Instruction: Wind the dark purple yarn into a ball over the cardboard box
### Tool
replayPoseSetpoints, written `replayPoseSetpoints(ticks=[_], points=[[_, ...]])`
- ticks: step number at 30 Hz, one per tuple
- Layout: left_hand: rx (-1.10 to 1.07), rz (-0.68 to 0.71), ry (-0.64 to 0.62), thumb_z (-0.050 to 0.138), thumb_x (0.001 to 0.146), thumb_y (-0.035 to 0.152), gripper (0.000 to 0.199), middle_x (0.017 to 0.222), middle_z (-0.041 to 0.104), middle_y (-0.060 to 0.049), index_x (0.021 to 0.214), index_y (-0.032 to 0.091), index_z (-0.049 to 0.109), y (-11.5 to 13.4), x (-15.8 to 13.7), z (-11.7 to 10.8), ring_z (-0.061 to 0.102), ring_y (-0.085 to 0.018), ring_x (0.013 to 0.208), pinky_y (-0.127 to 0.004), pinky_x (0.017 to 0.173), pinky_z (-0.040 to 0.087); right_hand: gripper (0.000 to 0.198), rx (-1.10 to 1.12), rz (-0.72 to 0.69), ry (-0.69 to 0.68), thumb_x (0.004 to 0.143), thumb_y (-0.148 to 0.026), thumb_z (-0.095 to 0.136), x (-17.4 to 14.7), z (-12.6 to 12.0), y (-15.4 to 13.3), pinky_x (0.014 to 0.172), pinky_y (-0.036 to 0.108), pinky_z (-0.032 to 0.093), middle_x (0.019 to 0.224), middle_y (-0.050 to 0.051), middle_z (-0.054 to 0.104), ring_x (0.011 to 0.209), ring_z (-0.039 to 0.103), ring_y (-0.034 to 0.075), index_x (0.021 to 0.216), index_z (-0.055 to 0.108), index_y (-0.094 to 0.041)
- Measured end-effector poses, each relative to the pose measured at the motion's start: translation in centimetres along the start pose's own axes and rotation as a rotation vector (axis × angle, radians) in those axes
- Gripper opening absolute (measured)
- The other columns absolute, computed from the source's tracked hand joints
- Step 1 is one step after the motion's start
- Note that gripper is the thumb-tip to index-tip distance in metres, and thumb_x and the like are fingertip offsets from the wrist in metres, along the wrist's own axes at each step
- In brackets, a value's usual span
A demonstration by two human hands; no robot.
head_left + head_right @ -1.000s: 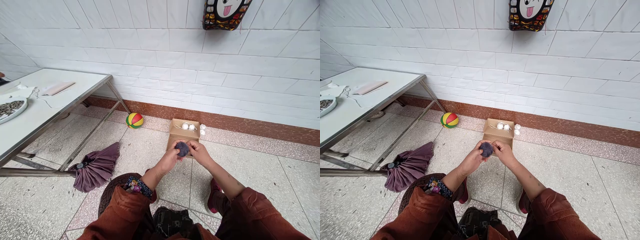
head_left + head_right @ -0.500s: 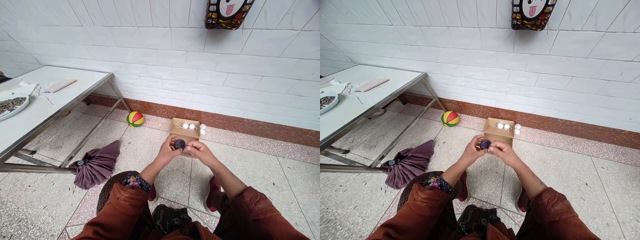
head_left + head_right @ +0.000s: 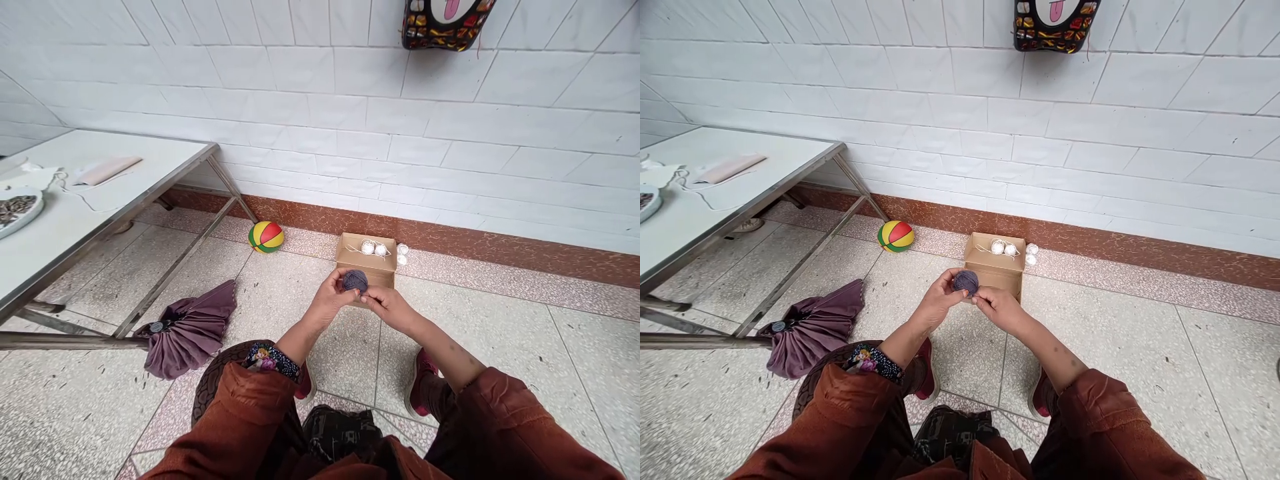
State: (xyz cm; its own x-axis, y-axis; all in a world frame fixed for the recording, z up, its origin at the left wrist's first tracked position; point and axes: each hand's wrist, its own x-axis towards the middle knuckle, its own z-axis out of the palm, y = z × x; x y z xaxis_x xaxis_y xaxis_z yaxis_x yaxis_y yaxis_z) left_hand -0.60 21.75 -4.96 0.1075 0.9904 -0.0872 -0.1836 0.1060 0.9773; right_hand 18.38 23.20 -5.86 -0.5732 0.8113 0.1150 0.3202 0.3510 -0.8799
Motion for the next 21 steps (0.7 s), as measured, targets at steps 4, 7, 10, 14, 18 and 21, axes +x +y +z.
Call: replayPoseSetpoints(ticks=[4, 7, 10, 14, 18, 21], points=[[0.396, 0.045, 0.089, 0.077, 0.059, 0.019, 0.046, 0.108, 0.062, -0.006, 0.103, 0.018, 0.064, -0.7, 0.2, -0.3, 0.06, -0.02, 0.094, -0.034, 0.083, 0.049, 0.03, 0.198, 0.002, -0.029, 0.096, -0.045, 0.058, -0.5, -1.2, -1.9, 0.066, 0.027, 0.042, 0.076, 0.001, 0.062, 0.068, 0.054, 0.014, 0.082, 0.066, -0.02], [0.42, 0.025, -0.083, 0.076, 0.059, 0.014, 0.064, 0.107, 0.06, -0.005, 0.12, 0.02, 0.06, -0.9, -0.3, 0.1, 0.06, -0.018, 0.088, -0.033, 0.078, 0.049, 0.03, 0.287, 0.07, 0.12, 0.095, -0.047, 0.058, -0.1, -2.0, -1.9, 0.06, 0.025, 0.038, 0.07, -0.002, 0.055, 0.061, 0.046, 0.013, 0.086, 0.066, -0.02], [0.215, 0.032, -0.303, 0.077, 0.064, 0.014, 0.088, 0.108, 0.06, -0.004, 0.144, 0.026, 0.042, -0.5, -1.0, 0.5, 0.061, -0.017, 0.09, -0.033, 0.082, 0.049, 0.029, 0.244, 0.127, 0.256, 0.093, -0.048, 0.057, 0.7, -2.0, -0.4, 0.06, 0.026, 0.038, 0.067, -0.003, 0.051, 0.06, 0.044, 0.013, 0.082, 0.062, -0.021], [-0.023, 0.074, -0.261, 0.079, 0.069, 0.021, 0.076, 0.112, 0.061, -0.005, 0.138, 0.027, 0.048, 0.3, -0.9, 0.5, 0.06, -0.019, 0.103, -0.033, 0.091, 0.048, 0.027, 0.076, 0.173, 0.241, 0.093, -0.043, 0.054, 1.1, -0.5, 1.5, 0.064, 0.028, 0.041, 0.07, 0.0, 0.057, 0.066, 0.052, 0.017, 0.078, 0.06, -0.021], [0.029, 0.041, -0.003, 0.078, 0.067, 0.024, 0.063, 0.107, 0.061, -0.004, 0.125, 0.022, 0.054, 0.1, 0.2, -0.1, 0.061, -0.018, 0.096, -0.032, 0.086, 0.048, 0.025, -0.039, 0.036, 0.056, 0.095, -0.037, 0.053, 0.3, 0.6, 0.6, 0.071, 0.029, 0.044, 0.076, 0.002, 0.063, 0.074, 0.058, 0.018, 0.078, 0.061, -0.021], [0.186, 0.007, 0.078, 0.079, 0.062, 0.021, 0.078, 0.102, 0.058, -0.002, 0.133, 0.022, 0.048, -0.7, 0.7, -0.3, 0.059, -0.015, 0.084, -0.031, 0.078, 0.048, 0.028, 0.056, -0.014, -0.024, 0.096, -0.039, 0.055, -0.2, -0.1, -1.2, 0.071, 0.028, 0.045, 0.075, 0.001, 0.062, 0.072, 0.057, 0.016, 0.077, 0.062, -0.02]])
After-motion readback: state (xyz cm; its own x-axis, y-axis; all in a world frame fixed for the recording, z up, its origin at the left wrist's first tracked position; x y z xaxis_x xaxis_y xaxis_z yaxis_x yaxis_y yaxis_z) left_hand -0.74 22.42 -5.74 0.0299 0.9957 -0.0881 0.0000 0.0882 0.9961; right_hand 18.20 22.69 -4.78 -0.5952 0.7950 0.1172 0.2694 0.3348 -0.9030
